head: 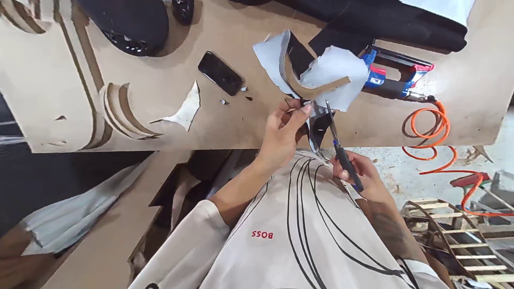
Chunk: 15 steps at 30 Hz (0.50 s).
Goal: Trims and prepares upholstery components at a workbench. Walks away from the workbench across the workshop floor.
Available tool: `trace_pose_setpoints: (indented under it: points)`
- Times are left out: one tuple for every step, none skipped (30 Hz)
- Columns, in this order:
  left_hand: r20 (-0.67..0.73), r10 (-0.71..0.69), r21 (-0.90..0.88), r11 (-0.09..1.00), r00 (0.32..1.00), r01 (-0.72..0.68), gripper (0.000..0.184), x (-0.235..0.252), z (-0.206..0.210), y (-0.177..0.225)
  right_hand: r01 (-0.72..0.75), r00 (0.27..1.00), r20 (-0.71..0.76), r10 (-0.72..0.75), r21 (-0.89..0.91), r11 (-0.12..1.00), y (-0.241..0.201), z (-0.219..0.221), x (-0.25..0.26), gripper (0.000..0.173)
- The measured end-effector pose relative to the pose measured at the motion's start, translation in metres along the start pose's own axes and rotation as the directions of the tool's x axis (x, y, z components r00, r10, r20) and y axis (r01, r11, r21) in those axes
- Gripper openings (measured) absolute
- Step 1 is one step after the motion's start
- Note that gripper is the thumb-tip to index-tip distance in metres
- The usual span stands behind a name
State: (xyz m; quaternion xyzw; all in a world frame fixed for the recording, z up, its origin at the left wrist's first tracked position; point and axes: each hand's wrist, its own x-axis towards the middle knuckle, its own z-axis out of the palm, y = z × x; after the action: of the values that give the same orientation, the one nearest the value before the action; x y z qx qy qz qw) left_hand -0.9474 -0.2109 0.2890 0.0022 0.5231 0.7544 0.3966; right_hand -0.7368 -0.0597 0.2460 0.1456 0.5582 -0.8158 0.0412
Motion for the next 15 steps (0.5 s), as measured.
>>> trace_pose_setpoints:
  points:
    - [-0.008,-0.008,0.006,1.0,1.0,0.008,0.015,0.0,0.0,0.002,-0.004,1.0,0.0,0.004,-0.007,1.0,0.0,-0.001,0.0,0.033]
    - [-0.009,-0.016,0.022,1.0,1.0,0.017,0.015,-0.001,-0.002,0.004,-0.006,1.0,0.0,0.006,-0.015,1.0,-0.001,-0.001,-0.001,0.033]
    - [0.001,-0.024,0.044,0.999,1.0,0.024,0.015,-0.001,-0.003,0.006,-0.008,1.0,0.001,0.008,-0.02,1.0,-0.001,-0.003,-0.002,0.035]
    - [0.019,-0.028,0.066,0.997,0.999,0.027,0.015,-0.001,-0.006,0.009,-0.007,1.0,0.008,0.007,-0.016,1.0,-0.002,-0.005,-0.003,0.037]
    - [0.043,-0.036,0.09,0.995,0.998,0.032,0.016,0.0,-0.009,0.012,-0.007,1.0,0.027,0.007,-0.007,1.0,-0.004,-0.008,-0.003,0.039]
    - [0.065,-0.044,0.12,0.992,0.997,0.036,0.017,0.0,-0.012,0.014,-0.011,0.999,0.052,0.011,0.007,1.0,-0.005,-0.012,-0.005,0.041]
    - [0.085,-0.048,0.147,0.988,0.995,0.036,0.018,0.0,-0.015,0.017,-0.017,0.997,0.076,0.016,0.021,1.0,-0.007,-0.015,-0.006,0.041]
    - [0.106,-0.046,0.179,0.984,0.993,0.026,0.018,0.0,-0.018,0.019,-0.022,0.995,0.096,0.019,0.033,0.999,-0.008,-0.018,-0.006,0.04]
    - [0.126,-0.04,0.206,0.979,0.991,0.013,0.018,0.001,-0.021,0.02,-0.027,0.994,0.103,0.022,0.039,0.999,-0.008,-0.021,-0.006,0.039]
    - [0.141,-0.035,0.219,0.976,0.989,0.003,0.018,0.001,-0.023,0.021,-0.03,0.994,0.105,0.027,0.035,0.999,-0.009,-0.023,-0.006,0.037]
    - [0.15,-0.033,0.224,0.975,0.988,-0.002,0.019,0.001,-0.024,0.022,-0.036,0.994,0.105,0.033,0.029,0.999,-0.011,-0.024,-0.006,0.036]
    - [0.152,-0.031,0.225,0.974,0.988,-0.004,0.019,0.001,-0.024,0.022,-0.041,0.994,0.101,0.039,0.016,0.999,-0.013,-0.024,-0.006,0.034]
    - [0.149,-0.027,0.226,0.974,0.989,-0.007,0.019,0.001,-0.024,0.022,-0.048,0.994,0.095,0.047,-0.001,0.999,-0.014,-0.024,-0.007,0.034]
    - [0.141,-0.023,0.227,0.974,0.99,-0.009,0.019,0.0,-0.023,0.021,-0.053,0.995,0.09,0.054,-0.015,0.998,-0.015,-0.023,-0.007,0.034]
    - [0.133,-0.02,0.229,0.973,0.991,-0.011,0.019,0.0,-0.022,0.021,-0.054,0.995,0.085,0.057,-0.03,0.998,-0.015,-0.021,-0.006,0.036]
